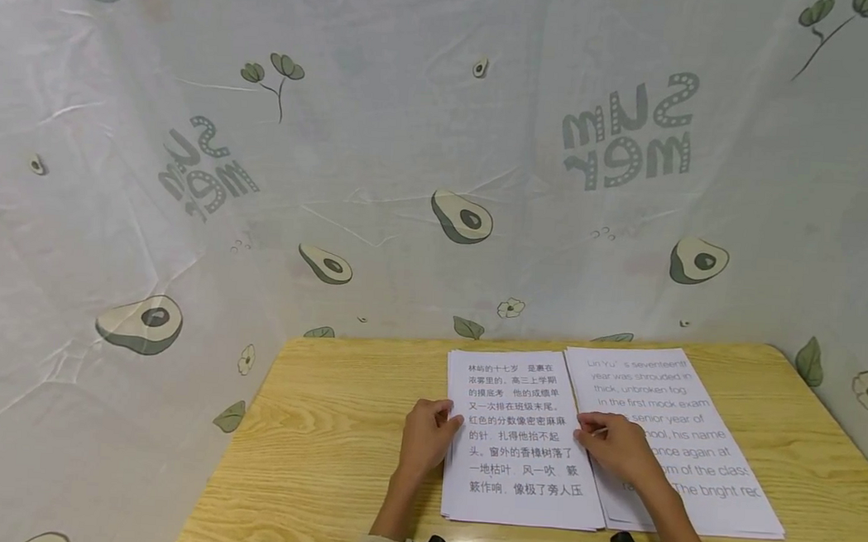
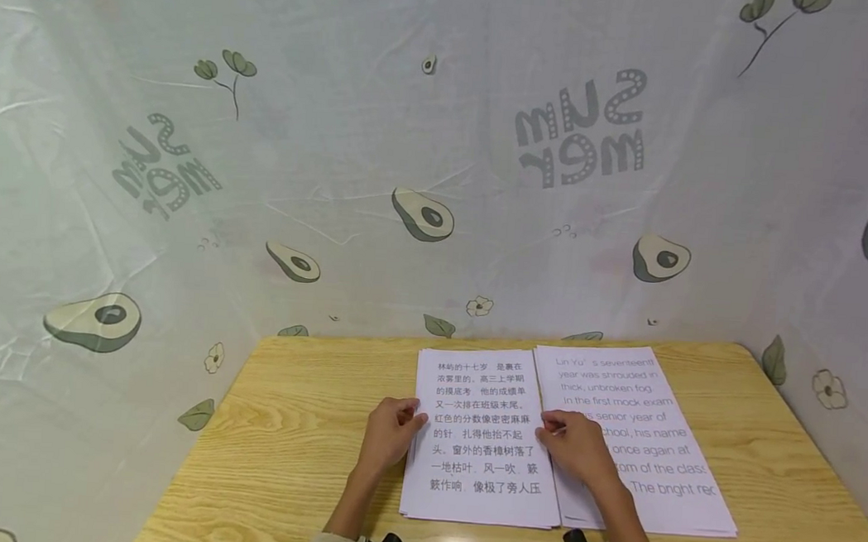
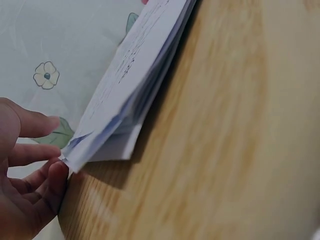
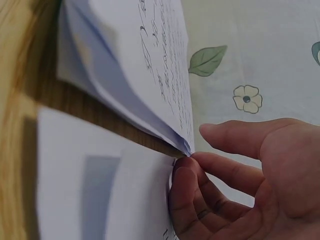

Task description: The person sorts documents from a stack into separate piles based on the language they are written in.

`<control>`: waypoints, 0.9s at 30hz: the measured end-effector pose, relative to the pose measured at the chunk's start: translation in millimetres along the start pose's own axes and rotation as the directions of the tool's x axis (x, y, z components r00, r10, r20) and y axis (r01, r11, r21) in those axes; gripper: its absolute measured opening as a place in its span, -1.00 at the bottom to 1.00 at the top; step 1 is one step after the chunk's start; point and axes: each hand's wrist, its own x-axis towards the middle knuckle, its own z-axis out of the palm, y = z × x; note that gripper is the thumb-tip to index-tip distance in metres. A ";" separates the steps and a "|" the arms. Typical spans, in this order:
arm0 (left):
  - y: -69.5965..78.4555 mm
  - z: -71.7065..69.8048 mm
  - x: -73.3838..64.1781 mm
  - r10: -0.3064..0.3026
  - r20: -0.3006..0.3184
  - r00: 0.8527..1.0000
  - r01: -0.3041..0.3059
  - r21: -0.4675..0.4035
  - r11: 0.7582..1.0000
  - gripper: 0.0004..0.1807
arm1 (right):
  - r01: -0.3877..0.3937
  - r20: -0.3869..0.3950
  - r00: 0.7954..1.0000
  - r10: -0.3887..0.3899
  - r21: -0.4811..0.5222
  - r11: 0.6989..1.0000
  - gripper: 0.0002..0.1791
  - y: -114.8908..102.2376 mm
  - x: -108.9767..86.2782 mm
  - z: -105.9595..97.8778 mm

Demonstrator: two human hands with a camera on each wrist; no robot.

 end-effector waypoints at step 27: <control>2.3 7.2 -8.0 -0.014 -0.029 0.999 0.016 0.069 0.997 -0.55 | 0.044 -0.010 0.999 -0.044 -0.006 0.999 -0.60 -0.2 -5.2 1.2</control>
